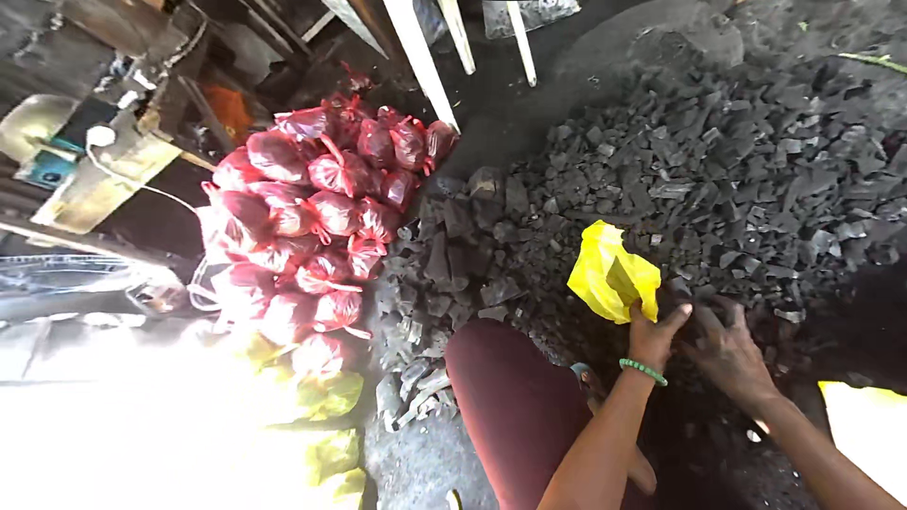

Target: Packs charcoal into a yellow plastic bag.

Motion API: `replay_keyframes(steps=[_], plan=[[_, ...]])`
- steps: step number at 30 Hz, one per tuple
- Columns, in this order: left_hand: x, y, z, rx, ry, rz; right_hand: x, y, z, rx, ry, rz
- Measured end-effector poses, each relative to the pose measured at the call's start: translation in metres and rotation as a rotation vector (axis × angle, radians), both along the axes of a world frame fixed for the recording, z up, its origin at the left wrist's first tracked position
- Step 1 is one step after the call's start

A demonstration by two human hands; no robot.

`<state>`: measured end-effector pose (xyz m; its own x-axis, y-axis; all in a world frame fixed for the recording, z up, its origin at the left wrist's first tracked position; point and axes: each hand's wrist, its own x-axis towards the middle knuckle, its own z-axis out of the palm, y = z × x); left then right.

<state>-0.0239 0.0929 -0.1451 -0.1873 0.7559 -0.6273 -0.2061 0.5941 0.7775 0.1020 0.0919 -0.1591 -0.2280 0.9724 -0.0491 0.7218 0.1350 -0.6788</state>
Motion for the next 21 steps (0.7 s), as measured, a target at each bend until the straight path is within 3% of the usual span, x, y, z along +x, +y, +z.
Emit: replay_keyframes(steps=[3, 6, 8, 10, 13, 16, 19, 21], plan=[[-0.02, 0.017, -0.009, 0.075, 0.107, 0.076, -0.016, 0.003, -0.003, -0.094, 0.183, 0.129], [-0.053, 0.029, 0.004, 0.167, 0.332, 0.119, -0.022, 0.01, -0.008, -0.241, 0.293, 0.139], [-0.081, 0.036, 0.023, 0.155, 0.672, 0.062, -0.023, 0.012, -0.013, -0.302, 0.133, 0.15], [-0.114, 0.038, 0.044, 0.098, 1.003, -0.004, -0.021, 0.013, -0.023, -0.385, -0.169, 0.292], [-0.163, 0.038, 0.065, 0.015, 1.241, -0.025, -0.015, 0.003, -0.05, -0.367, -0.412, 0.504], [-0.19, 0.038, 0.079, 0.029, 1.261, 0.132, -0.012, -0.007, -0.065, -0.242, -0.403, 0.489], [-0.186, 0.035, 0.081, 0.272, 1.22, 0.342, -0.013, -0.006, -0.058, -0.338, -0.402, 0.388], [-0.165, 0.032, 0.075, 0.39, 1.115, 0.378, -0.011, -0.005, -0.054, -0.351, -0.373, 0.279]])
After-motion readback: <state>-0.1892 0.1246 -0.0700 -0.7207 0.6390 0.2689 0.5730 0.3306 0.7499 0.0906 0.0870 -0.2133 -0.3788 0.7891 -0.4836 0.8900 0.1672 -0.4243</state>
